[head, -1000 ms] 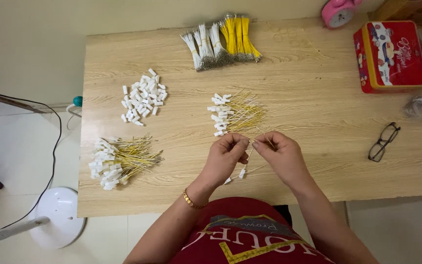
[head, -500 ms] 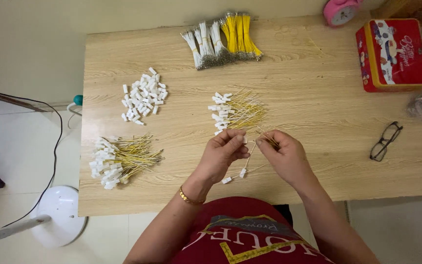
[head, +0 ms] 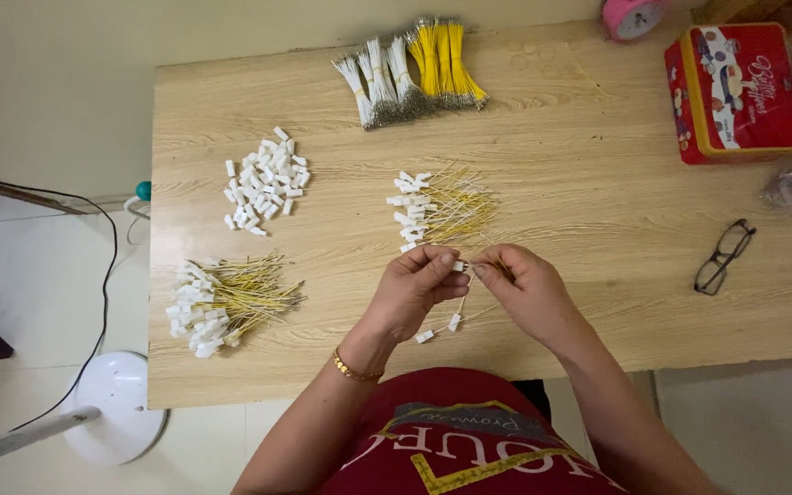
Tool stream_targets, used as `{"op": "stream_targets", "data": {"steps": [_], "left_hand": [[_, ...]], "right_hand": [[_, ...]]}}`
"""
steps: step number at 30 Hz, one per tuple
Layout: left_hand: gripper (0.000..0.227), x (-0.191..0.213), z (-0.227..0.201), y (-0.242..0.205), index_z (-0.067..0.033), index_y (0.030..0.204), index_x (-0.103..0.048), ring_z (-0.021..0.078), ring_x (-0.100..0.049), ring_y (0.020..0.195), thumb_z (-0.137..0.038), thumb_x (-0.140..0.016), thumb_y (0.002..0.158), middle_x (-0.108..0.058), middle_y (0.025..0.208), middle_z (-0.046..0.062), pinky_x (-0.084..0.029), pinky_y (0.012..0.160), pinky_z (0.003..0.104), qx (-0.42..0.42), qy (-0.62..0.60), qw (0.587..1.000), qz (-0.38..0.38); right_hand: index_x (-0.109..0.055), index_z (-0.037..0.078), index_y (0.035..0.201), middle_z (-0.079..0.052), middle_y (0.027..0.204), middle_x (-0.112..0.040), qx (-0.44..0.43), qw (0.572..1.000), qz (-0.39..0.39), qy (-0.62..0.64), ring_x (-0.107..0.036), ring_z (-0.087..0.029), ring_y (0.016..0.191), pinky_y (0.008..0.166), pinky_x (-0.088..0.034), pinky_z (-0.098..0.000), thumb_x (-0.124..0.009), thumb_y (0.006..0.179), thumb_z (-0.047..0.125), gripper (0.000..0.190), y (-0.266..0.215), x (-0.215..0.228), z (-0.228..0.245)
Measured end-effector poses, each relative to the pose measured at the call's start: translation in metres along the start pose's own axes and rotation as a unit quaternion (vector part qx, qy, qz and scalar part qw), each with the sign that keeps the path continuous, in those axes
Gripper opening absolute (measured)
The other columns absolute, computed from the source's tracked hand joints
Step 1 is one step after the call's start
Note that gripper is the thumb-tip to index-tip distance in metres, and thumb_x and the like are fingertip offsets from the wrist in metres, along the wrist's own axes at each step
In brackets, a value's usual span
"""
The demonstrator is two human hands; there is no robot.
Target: Assemble small plastic connectors onto the ends of thin wires and organize them into bundles.
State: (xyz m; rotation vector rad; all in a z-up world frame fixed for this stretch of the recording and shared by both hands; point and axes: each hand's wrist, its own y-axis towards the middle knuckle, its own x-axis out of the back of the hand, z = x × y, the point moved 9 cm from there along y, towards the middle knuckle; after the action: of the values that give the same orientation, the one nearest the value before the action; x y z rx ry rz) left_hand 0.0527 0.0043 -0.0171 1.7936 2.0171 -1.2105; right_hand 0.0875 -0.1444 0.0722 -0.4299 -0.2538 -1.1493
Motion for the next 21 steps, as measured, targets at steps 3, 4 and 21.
{"op": "stream_targets", "data": {"steps": [3, 4, 21], "left_hand": [[0.022, 0.005, 0.002, 0.004, -0.0001, 0.109, -0.07, 0.0286, -0.078, 0.084, -0.016, -0.075, 0.095, -0.07, 0.092, 0.012, -0.068, 0.076, 0.04, 0.004, -0.005, 1.0, -0.002], [0.022, 0.005, 0.004, 0.005, -0.0001, 0.109, -0.07, 0.0286, -0.078, 0.084, -0.016, -0.075, 0.095, -0.07, 0.092, 0.012, -0.068, 0.076, 0.04, 0.005, -0.005, 1.0, -0.003], [0.016, 0.027, 0.014, 0.039, -0.0026, 0.103, -0.068, 0.0306, -0.077, 0.085, -0.014, -0.075, 0.095, -0.07, 0.092, 0.012, -0.067, 0.078, 0.043, -0.024, 0.019, 0.999, -0.04]], "right_hand": [[-0.075, 0.005, 0.101, -0.01, 0.074, -0.064, -0.028, 1.0, -0.009, -0.002, -0.058, -0.018, 0.073, 0.066, -0.048, -0.0341, -0.067, 0.095, 0.011, 0.012, 0.002, -0.002, -0.011], [-0.075, 0.005, 0.101, -0.01, 0.074, -0.064, -0.029, 1.0, -0.008, -0.001, -0.058, -0.018, 0.073, 0.066, -0.048, -0.0341, -0.067, 0.095, 0.011, 0.012, 0.003, -0.004, -0.01], [-0.071, 0.002, 0.089, -0.017, 0.074, -0.066, 0.077, 0.995, -0.006, -0.069, -0.067, -0.032, 0.076, 0.072, -0.053, -0.0432, -0.067, 0.096, 0.01, 0.011, 0.038, -0.011, -0.027]]}}
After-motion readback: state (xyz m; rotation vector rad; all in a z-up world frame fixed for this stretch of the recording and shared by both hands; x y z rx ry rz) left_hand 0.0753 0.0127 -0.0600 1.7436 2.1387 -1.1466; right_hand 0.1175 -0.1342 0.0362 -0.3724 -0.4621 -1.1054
